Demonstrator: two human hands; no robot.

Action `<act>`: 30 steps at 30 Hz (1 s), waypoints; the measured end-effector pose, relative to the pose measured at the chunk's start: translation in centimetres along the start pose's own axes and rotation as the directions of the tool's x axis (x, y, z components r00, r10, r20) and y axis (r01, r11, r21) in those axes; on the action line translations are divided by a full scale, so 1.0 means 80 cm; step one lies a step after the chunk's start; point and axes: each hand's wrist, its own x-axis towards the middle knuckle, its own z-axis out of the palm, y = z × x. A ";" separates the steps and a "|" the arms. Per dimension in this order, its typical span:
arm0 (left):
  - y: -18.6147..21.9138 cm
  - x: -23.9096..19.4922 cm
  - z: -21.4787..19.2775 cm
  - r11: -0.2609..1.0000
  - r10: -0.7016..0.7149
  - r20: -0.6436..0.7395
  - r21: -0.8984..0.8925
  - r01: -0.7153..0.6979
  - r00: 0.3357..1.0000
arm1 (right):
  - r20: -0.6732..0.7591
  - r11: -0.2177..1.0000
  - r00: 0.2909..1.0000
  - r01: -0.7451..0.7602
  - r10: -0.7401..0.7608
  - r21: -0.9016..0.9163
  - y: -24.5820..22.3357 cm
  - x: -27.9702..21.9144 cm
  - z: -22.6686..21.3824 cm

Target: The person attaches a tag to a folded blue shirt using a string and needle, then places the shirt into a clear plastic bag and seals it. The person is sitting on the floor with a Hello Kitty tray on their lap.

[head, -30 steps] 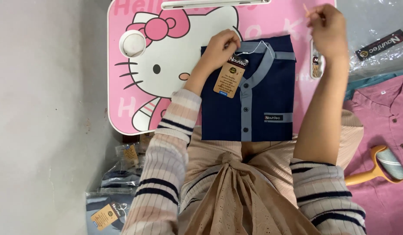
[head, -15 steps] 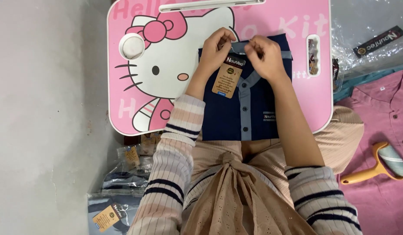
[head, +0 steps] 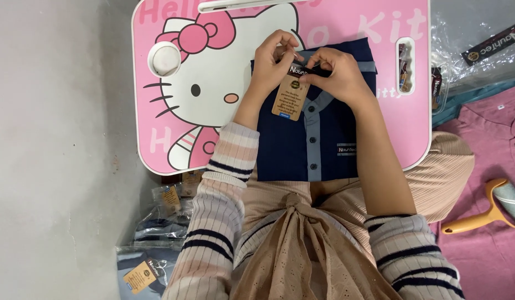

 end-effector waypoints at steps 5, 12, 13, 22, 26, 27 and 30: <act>0.003 0.000 -0.001 0.999 -0.012 -0.001 0.036 0.012 1.000 | -0.048 0.998 0.999 -0.001 -0.002 -0.062 0.005 0.002 0.007; -0.006 -0.001 -0.005 0.997 -0.015 -0.016 0.076 0.016 1.000 | -0.105 0.997 0.994 0.021 -0.029 -0.077 0.007 0.003 0.012; -0.005 -0.001 -0.005 0.997 -0.023 -0.011 0.067 0.024 1.000 | -0.108 0.997 0.993 0.030 -0.037 -0.066 0.007 0.004 0.011; -0.013 -0.003 -0.008 0.998 -0.043 -0.007 0.035 0.043 0.999 | -0.122 0.997 0.992 0.031 -0.039 -0.064 0.008 0.004 0.013; -0.005 -0.002 -0.006 0.998 -0.060 -0.011 0.003 0.060 0.998 | -0.132 0.996 0.989 0.051 -0.061 -0.074 0.005 0.004 0.013; -0.005 -0.001 -0.006 0.998 -0.052 -0.020 0.023 0.053 0.998 | -0.134 0.996 0.989 0.046 -0.056 -0.075 0.005 0.004 0.013; -0.005 -0.002 -0.006 0.998 -0.049 -0.026 0.047 0.050 0.998 | -0.137 0.996 0.989 0.041 -0.052 -0.081 0.003 0.004 0.013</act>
